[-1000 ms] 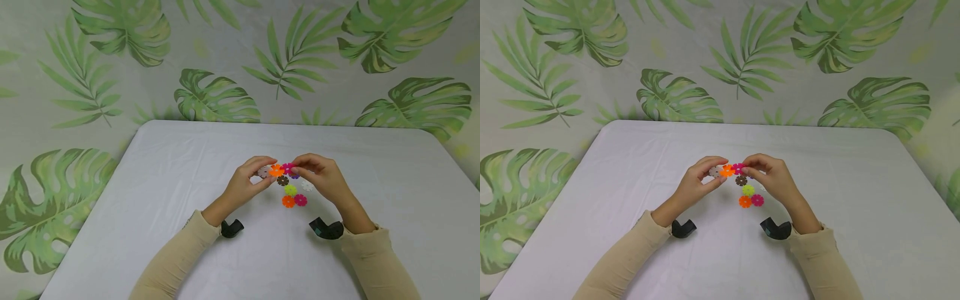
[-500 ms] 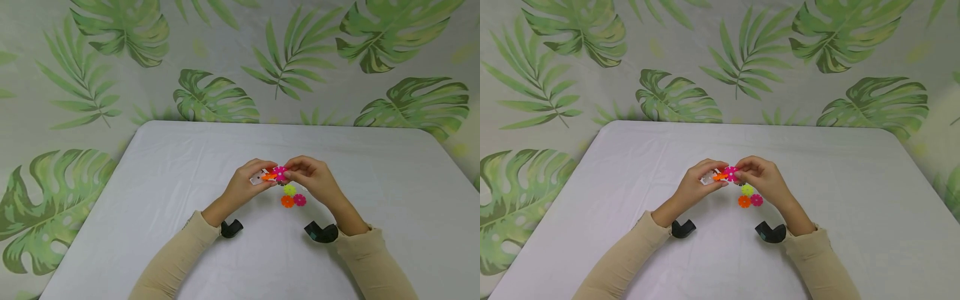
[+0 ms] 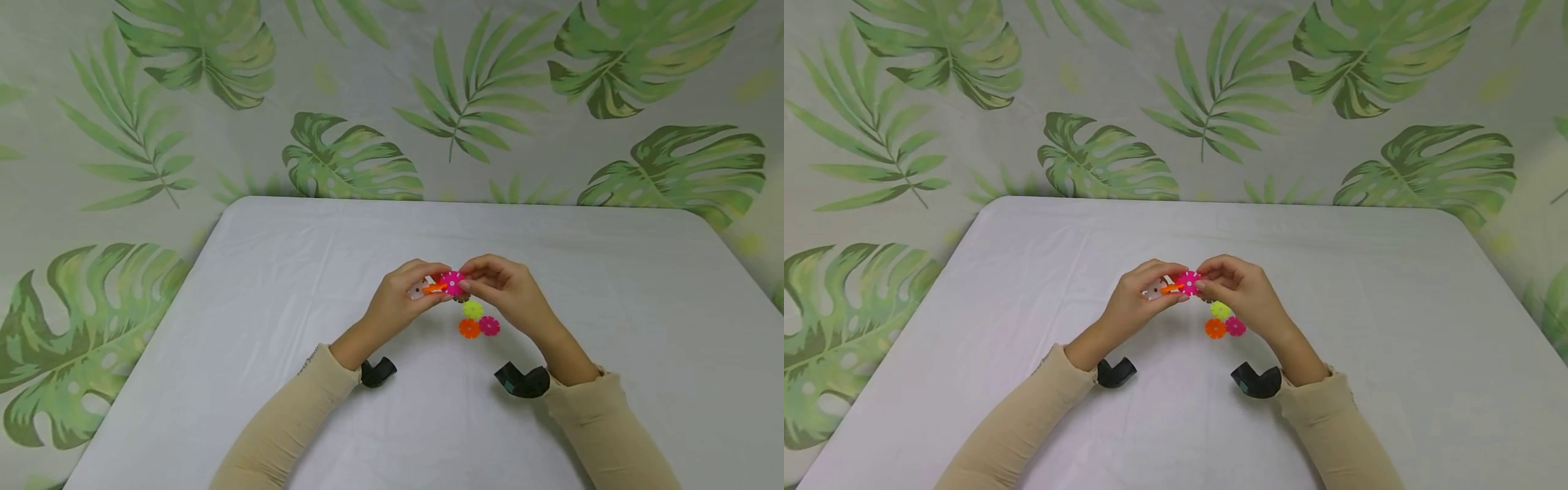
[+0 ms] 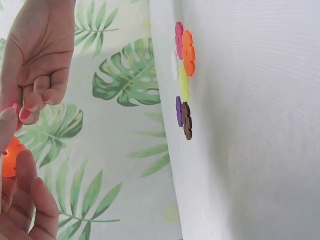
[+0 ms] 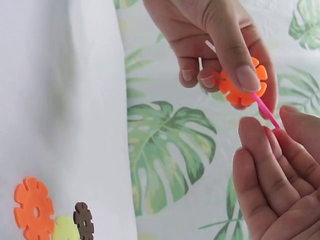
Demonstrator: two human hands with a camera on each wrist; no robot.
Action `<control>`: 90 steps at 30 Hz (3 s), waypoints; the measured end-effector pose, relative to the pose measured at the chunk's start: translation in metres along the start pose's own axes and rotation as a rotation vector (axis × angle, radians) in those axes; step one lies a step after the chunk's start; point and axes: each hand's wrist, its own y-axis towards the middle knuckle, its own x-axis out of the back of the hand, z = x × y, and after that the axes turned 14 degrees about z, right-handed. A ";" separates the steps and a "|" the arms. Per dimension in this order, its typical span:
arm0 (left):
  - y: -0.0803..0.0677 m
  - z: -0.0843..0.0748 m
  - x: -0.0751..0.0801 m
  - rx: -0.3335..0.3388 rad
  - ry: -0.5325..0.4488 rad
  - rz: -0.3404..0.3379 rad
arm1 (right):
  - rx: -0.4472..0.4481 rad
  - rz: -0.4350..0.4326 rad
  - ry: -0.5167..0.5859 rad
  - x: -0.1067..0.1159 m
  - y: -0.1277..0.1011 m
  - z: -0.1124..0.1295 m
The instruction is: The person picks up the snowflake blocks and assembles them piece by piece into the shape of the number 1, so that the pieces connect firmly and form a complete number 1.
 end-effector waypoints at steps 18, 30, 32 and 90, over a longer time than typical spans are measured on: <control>0.000 0.004 0.001 -0.019 0.034 -0.032 | -0.056 -0.075 -0.249 0.035 -0.019 -0.035; 0.000 0.006 0.000 -0.035 0.042 -0.040 | -0.250 -0.048 -0.233 0.039 -0.040 -0.052; 0.000 0.007 0.000 -0.041 0.041 -0.045 | -0.265 -0.034 -0.205 0.042 -0.042 -0.064; 0.000 0.011 -0.001 -0.031 0.051 -0.042 | -0.281 -0.150 -0.195 0.055 -0.037 -0.083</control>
